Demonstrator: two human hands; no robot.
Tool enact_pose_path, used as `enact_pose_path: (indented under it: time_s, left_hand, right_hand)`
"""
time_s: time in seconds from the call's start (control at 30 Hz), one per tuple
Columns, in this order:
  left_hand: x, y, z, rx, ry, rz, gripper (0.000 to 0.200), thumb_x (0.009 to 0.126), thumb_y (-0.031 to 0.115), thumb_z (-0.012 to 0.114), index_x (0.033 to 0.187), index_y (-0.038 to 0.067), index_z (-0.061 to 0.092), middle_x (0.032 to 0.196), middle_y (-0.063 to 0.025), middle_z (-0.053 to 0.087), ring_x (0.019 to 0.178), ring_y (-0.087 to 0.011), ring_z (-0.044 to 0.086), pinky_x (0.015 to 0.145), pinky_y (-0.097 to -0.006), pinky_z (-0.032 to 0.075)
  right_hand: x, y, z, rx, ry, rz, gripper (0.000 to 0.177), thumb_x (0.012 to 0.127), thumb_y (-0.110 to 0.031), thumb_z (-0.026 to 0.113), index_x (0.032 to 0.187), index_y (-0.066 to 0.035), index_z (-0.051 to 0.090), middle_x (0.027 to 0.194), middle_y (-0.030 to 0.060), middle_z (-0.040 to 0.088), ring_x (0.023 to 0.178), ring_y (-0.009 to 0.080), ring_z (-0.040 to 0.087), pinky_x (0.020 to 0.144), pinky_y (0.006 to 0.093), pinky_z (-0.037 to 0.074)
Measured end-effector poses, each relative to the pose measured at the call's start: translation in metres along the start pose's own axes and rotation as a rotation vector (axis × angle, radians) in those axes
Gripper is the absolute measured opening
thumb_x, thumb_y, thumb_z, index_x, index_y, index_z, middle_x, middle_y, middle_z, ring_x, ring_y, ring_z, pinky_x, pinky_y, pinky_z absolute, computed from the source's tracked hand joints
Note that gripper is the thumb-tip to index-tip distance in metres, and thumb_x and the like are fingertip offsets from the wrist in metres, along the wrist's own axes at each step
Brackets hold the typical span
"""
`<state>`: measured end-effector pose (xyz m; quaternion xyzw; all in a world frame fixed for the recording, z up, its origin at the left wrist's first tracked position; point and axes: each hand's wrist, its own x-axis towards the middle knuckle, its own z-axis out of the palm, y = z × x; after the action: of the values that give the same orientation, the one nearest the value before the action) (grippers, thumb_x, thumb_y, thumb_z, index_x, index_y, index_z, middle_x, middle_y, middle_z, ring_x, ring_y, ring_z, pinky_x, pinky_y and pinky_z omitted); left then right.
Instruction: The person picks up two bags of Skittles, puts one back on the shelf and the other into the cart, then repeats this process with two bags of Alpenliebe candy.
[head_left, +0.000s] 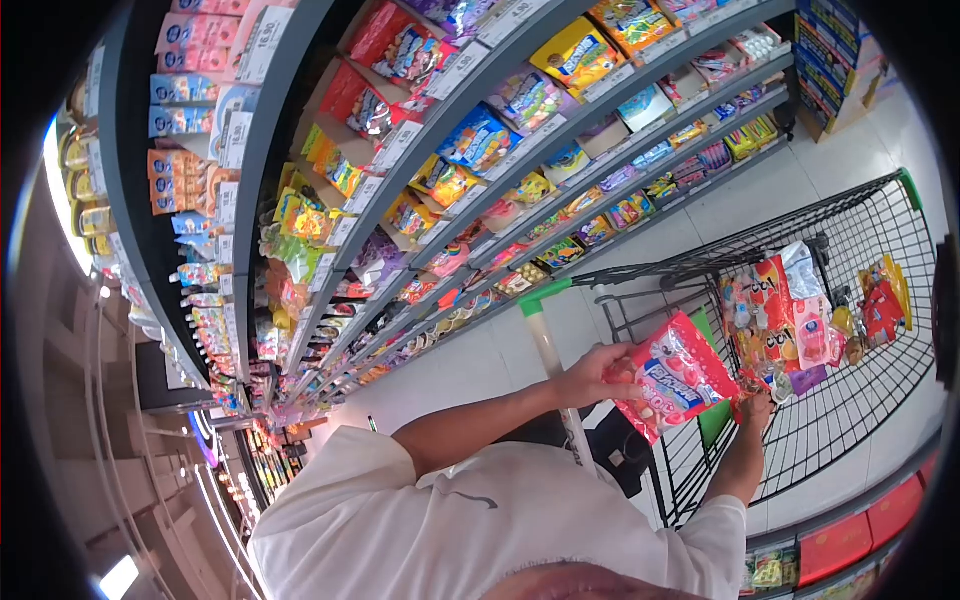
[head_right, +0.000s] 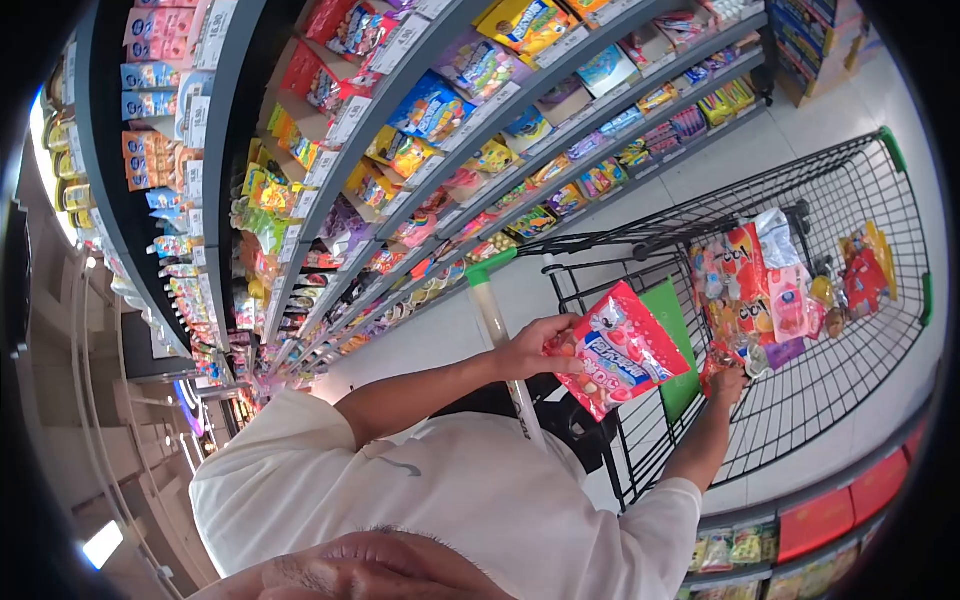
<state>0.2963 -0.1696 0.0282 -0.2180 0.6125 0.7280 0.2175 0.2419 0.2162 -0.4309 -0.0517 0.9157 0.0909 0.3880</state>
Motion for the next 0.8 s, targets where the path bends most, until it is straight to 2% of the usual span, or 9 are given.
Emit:
enact_pose_path:
  time_s: [0.1, 0.2, 0.33, 0.37, 0.47, 0.57, 0.63, 0.73, 0.8]
  left_hand:
    - [0.000, -0.005, -0.006, 0.057, -0.004, -0.008, 0.054, 0.083, 0.024, 0.077, 0.124, -0.002, 0.052, 0.103, -0.0012, 0.058, 0.096, -0.0079, 0.054, 0.087, -0.0255, 0.044]
    - [-0.001, 0.002, -0.003, 0.045, 0.008, -0.024, 0.054, 0.083, 0.024, 0.077, 0.124, -0.001, 0.052, 0.104, -0.0017, 0.058, 0.098, -0.0083, 0.054, 0.088, -0.0260, 0.044]
    - [0.000, -0.005, -0.005, 0.058, 0.007, -0.013, 0.054, 0.083, 0.024, 0.077, 0.124, -0.001, 0.052, 0.105, -0.0020, 0.058, 0.098, -0.0085, 0.054, 0.088, -0.0259, 0.044]
    - [0.000, -0.008, -0.005, 0.055, 0.003, -0.001, 0.054, 0.083, 0.025, 0.077, 0.123, -0.001, 0.052, 0.105, -0.0020, 0.058, 0.097, -0.0085, 0.054, 0.088, -0.0258, 0.044]
    - [0.002, -0.006, -0.004, 0.031, -0.002, 0.010, 0.052, 0.083, 0.024, 0.077, 0.122, -0.001, 0.053, 0.105, -0.0022, 0.058, 0.097, -0.0085, 0.054, 0.088, -0.0258, 0.044]
    - [0.001, 0.001, -0.002, 0.036, 0.001, 0.009, 0.052, 0.083, 0.024, 0.077, 0.121, -0.001, 0.052, 0.105, -0.0021, 0.058, 0.096, -0.0084, 0.054, 0.087, -0.0258, 0.044]
    - [0.001, -0.003, -0.002, 0.055, 0.006, 0.046, 0.051, 0.083, 0.025, 0.077, 0.120, -0.001, 0.053, 0.103, -0.0015, 0.058, 0.096, -0.0081, 0.054, 0.086, -0.0255, 0.044]
    - [0.001, -0.002, -0.005, 0.115, 0.005, 0.049, 0.049, 0.084, 0.026, 0.076, 0.119, 0.000, 0.055, 0.101, -0.0006, 0.059, 0.094, -0.0077, 0.054, 0.085, -0.0250, 0.044]
    - [0.001, -0.001, -0.003, 0.111, 0.007, 0.045, 0.047, 0.084, 0.026, 0.076, 0.118, 0.001, 0.056, 0.100, 0.0001, 0.058, 0.094, -0.0074, 0.053, 0.084, -0.0247, 0.044]
  right_hand:
    - [0.009, 0.009, -0.010, 0.150, -0.090, -0.077, 0.043, 0.087, -0.031, 0.060, 0.115, 0.001, 0.054, 0.111, 0.0157, 0.063, 0.103, 0.0365, 0.065, 0.084, 0.0437, 0.056]
    - [-0.036, -0.009, -0.051, 0.190, 0.005, 0.023, 0.035, 0.091, -0.027, 0.053, 0.111, 0.001, 0.061, 0.116, 0.0157, 0.063, 0.103, 0.0331, 0.065, 0.080, 0.0421, 0.055]
    - [-0.026, -0.017, -0.041, -0.111, -0.083, -0.123, 0.042, 0.090, -0.034, 0.054, 0.112, 0.000, 0.065, 0.122, 0.0170, 0.061, 0.111, 0.0310, 0.062, 0.078, 0.0412, 0.055]
    - [-0.029, -0.019, -0.045, -0.153, -0.069, -0.119, 0.043, 0.090, -0.036, 0.054, 0.114, -0.002, 0.066, 0.116, 0.0164, 0.066, 0.108, 0.0297, 0.065, 0.078, 0.0415, 0.055]
    - [-0.016, -0.005, -0.063, 0.204, -0.280, -0.058, 0.046, 0.088, -0.039, 0.058, 0.115, -0.003, 0.066, 0.110, 0.0158, 0.070, 0.104, 0.0283, 0.068, 0.082, 0.0425, 0.054]
    - [0.033, 0.022, 0.010, 0.349, -0.235, -0.161, 0.051, 0.084, -0.046, 0.064, 0.117, -0.008, 0.066, 0.108, 0.0162, 0.071, 0.103, 0.0301, 0.068, 0.086, 0.0430, 0.053]
    - [0.030, 0.028, 0.005, 0.411, -0.227, -0.268, 0.055, 0.081, -0.050, 0.068, 0.119, -0.011, 0.066, 0.109, 0.0168, 0.070, 0.104, 0.0320, 0.067, 0.088, 0.0429, 0.052]
    - [0.011, 0.024, -0.032, 0.505, -0.230, -0.275, 0.055, 0.079, -0.051, 0.070, 0.124, -0.018, 0.064, 0.111, 0.0171, 0.069, 0.104, 0.0325, 0.066, 0.087, 0.0435, 0.052]
    - [0.001, 0.022, -0.050, 0.402, -0.237, -0.254, 0.053, 0.081, -0.048, 0.068, 0.125, -0.017, 0.063, 0.112, 0.0172, 0.069, 0.104, 0.0328, 0.067, 0.087, 0.0440, 0.052]
